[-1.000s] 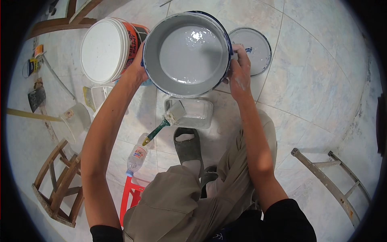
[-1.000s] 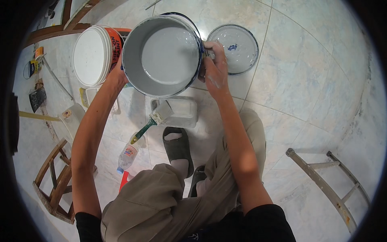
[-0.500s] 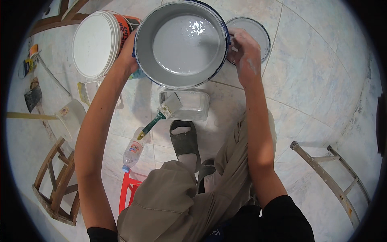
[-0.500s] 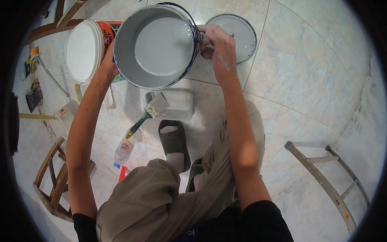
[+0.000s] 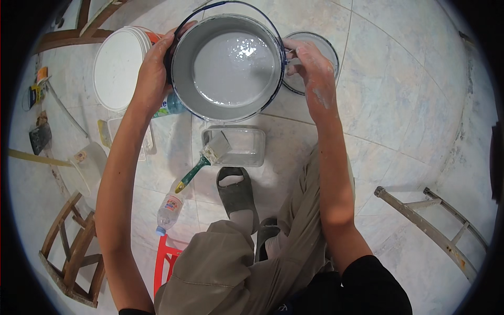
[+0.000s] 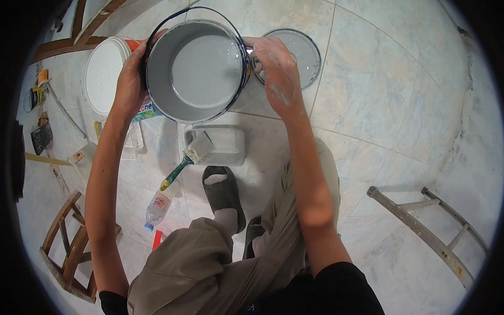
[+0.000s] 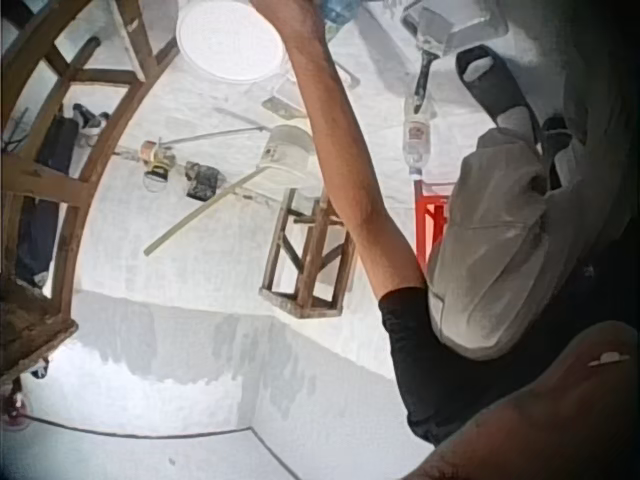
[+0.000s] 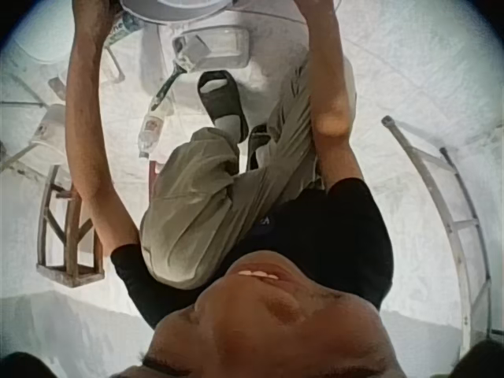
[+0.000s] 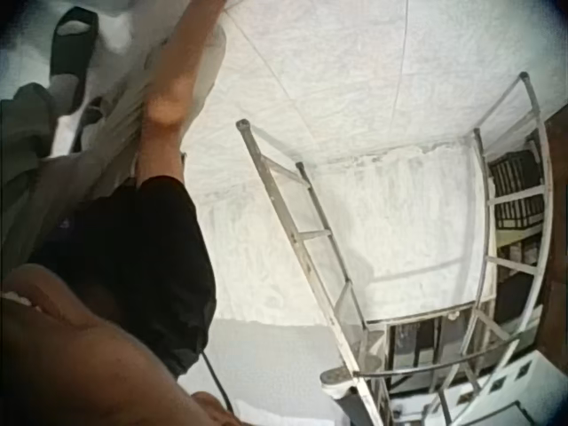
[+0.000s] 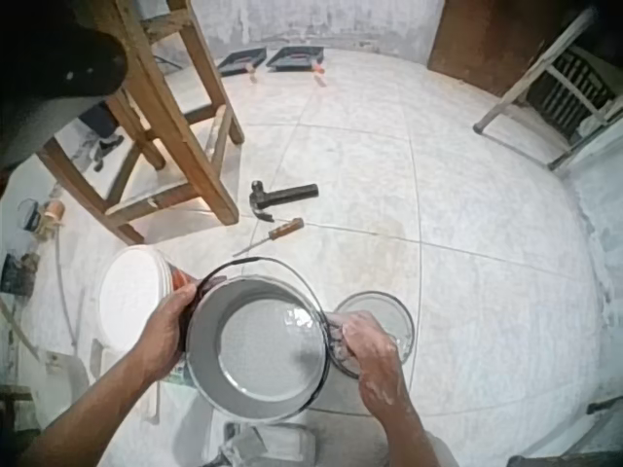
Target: Preparing a small tray of paint by transferring paint from a bucket and mixing it with water using a brush.
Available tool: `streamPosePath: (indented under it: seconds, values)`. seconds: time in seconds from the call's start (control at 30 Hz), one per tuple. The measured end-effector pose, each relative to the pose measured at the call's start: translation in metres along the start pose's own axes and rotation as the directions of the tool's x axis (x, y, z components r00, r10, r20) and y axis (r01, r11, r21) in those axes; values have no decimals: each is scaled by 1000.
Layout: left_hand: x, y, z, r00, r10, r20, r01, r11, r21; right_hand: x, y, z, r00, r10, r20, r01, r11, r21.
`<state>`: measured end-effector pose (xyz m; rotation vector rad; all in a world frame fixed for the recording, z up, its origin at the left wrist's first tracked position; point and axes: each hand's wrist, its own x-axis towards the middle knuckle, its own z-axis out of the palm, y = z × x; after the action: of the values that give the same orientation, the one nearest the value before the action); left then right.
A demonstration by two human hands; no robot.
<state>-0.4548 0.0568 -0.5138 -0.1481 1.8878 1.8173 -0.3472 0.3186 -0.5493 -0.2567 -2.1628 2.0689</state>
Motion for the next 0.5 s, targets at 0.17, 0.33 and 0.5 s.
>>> streamPosePath:
  seconds: [0.17, 0.33, 0.5]
  values:
    - [4, -7, -6, 983, -153, -103, 145, 987, -74, -4, 19, 1, 998, 2, 61, -6, 998, 63]
    - [13, -18, -12, 954, -286, -92, 259, 939, -226, -8, 14, 7, 976, 204, 76, -213, 966, 148]
    - [24, -44, -25, 896, -444, -28, 403, 836, -372, -9, 13, 10, 964, 265, 31, -265, 942, 208]
